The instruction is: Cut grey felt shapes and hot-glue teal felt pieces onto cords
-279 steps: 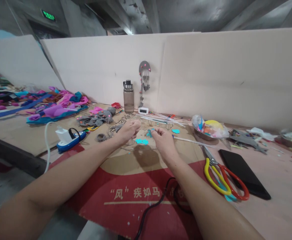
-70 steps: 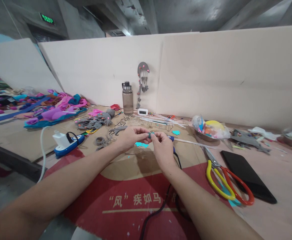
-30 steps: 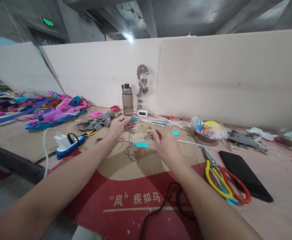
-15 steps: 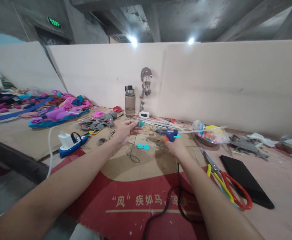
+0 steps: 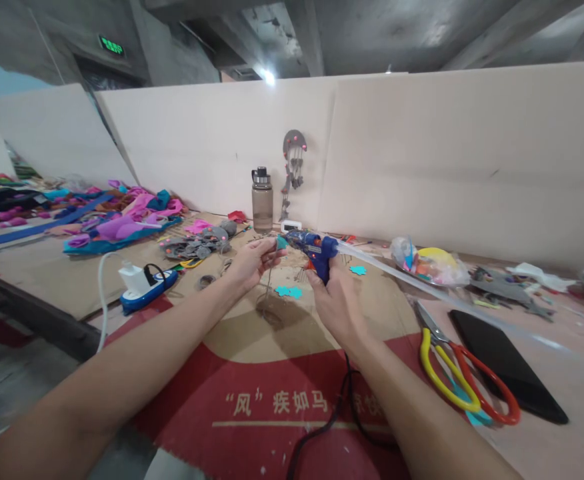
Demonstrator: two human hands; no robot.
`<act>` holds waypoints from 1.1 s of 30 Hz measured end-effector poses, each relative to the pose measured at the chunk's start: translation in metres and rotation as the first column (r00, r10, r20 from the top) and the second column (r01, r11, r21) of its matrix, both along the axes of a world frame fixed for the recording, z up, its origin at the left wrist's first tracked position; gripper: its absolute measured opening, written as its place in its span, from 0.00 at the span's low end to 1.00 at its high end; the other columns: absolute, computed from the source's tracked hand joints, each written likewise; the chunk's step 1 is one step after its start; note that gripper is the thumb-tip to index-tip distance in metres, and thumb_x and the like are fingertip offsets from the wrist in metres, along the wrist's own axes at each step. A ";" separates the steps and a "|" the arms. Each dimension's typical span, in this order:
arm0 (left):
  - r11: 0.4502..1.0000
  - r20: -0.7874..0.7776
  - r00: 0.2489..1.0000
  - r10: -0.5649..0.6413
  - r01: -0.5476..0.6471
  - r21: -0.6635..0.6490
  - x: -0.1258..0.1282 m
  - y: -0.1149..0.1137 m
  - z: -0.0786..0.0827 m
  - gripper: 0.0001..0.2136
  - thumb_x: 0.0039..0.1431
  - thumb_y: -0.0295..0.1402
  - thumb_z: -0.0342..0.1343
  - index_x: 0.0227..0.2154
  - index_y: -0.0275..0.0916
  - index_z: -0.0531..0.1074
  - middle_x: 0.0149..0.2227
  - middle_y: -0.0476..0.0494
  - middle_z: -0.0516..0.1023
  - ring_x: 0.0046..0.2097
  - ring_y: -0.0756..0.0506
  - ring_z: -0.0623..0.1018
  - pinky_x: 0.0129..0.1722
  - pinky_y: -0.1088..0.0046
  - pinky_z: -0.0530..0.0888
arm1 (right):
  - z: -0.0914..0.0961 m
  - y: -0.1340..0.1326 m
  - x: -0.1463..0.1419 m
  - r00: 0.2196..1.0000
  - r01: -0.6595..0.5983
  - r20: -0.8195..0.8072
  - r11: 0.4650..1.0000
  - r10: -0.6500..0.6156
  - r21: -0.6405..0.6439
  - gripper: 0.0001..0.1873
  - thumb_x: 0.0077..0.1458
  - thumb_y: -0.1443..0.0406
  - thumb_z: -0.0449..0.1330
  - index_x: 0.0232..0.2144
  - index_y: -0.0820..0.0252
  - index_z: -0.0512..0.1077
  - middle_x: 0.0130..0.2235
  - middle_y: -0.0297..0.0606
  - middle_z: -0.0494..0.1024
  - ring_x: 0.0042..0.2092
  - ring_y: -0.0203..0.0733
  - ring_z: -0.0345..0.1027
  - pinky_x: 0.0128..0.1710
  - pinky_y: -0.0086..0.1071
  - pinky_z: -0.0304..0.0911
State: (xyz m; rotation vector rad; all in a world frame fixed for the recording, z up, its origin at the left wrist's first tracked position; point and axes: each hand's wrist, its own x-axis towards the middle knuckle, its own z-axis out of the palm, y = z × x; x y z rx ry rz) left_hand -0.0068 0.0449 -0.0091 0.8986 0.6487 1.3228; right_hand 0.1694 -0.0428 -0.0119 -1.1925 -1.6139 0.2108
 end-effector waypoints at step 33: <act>0.995 -0.029 0.999 0.044 -0.041 0.095 0.006 -0.010 0.001 0.13 0.47 0.36 0.68 0.26 0.33 0.71 0.25 0.48 0.76 0.28 0.50 0.79 0.33 0.73 0.75 | 0.007 -0.009 -0.008 0.966 0.143 0.224 0.989 -0.129 -0.047 0.16 0.58 0.61 0.52 0.49 0.57 0.64 0.44 0.48 0.77 0.44 0.53 0.73 0.44 0.45 0.66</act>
